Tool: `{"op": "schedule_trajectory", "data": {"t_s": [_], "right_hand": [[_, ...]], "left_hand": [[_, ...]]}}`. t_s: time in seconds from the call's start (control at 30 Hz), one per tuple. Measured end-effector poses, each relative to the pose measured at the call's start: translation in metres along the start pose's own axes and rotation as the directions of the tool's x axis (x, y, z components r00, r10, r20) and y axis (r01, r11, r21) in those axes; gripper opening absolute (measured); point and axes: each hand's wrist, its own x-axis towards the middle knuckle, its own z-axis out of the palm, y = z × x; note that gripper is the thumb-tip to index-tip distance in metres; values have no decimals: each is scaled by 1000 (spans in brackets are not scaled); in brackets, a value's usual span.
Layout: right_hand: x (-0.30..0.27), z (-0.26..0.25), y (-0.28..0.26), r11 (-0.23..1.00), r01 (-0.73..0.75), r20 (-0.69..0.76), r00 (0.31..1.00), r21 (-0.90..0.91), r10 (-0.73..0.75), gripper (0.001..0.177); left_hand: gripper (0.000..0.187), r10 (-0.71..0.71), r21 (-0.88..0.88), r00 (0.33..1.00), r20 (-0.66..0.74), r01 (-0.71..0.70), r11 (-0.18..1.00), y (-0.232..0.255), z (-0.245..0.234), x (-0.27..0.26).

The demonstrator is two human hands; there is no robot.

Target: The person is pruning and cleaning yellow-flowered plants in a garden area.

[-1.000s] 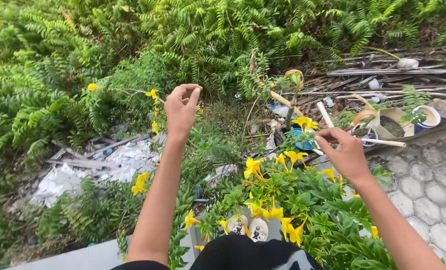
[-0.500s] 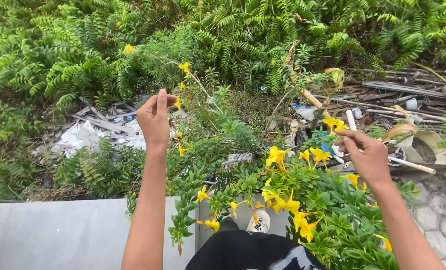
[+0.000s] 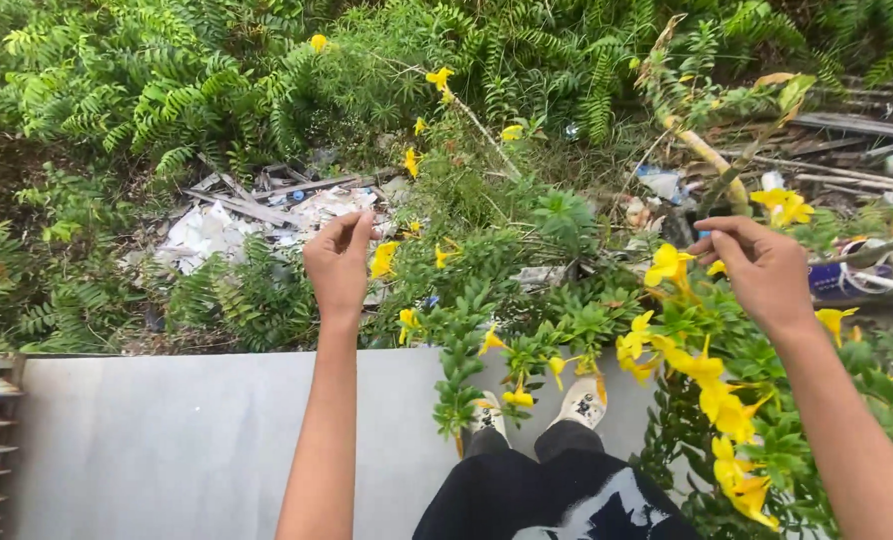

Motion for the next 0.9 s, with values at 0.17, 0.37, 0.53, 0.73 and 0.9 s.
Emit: {"op": "schedule_trajectory", "data": {"t_s": [0.17, 0.37, 0.53, 0.73, 0.9], "right_hand": [[-21, 36, -33, 999, -1, -5, 1000, -32, 1, 25], [-48, 47, -61, 1000, 12, 6, 1000, 15, -12, 29], [-73, 47, -63, 991, 134, -62, 989, 3, -134, 33], [-111, 47, -32, 968, 245, -56, 967, -44, -247, 41], [-145, 66, -42, 972, 197, -29, 979, -127, -202, 33]], "left_hand": [[34, -38, 83, 999, 35, 35, 996, -1, -35, -12], [45, -26, 68, 1000, 0, 26, 997, -3, -63, -30], [37, 36, -44, 999, -7, -36, 998, -1, -93, -53], [31, 22, 50, 998, -53, -20, 999, -2, -146, -109], [26, -24, 10, 998, -51, 25, 1000, -29, -195, -154]]}}
